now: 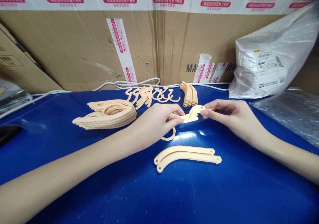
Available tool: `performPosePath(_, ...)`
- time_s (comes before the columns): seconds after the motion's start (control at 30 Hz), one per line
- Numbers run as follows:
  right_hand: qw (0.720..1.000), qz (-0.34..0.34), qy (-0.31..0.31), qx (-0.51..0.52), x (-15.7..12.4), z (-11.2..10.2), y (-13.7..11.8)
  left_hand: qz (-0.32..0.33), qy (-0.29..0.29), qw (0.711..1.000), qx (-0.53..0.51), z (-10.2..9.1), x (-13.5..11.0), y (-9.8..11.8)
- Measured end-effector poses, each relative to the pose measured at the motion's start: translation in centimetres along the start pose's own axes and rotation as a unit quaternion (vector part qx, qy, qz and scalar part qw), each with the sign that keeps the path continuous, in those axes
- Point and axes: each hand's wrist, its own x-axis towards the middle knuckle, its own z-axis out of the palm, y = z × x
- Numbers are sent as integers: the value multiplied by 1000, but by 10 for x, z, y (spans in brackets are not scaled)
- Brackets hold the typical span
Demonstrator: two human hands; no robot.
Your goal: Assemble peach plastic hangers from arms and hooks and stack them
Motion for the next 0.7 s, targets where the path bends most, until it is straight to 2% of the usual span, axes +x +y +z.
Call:
performPosePath(0.13, 996, -1, -29, -82, 5, -4, 7, 49, 4, 995, 86, 8, 0, -6)
performPosePath(0.27, 992, 9, -45, -116, 8, -3, 11, 45, -6, 988, 145, 10, 0, -8)
performPosePath(0.53, 988, -10, -48, -146, 11, -1, 19, 46, -2, 988, 148, 10, 1, -12)
performPosePath(0.7, 973, -80, -42, -214, 9, -2, 20, 44, 3, 988, 151, 9, 2, -13)
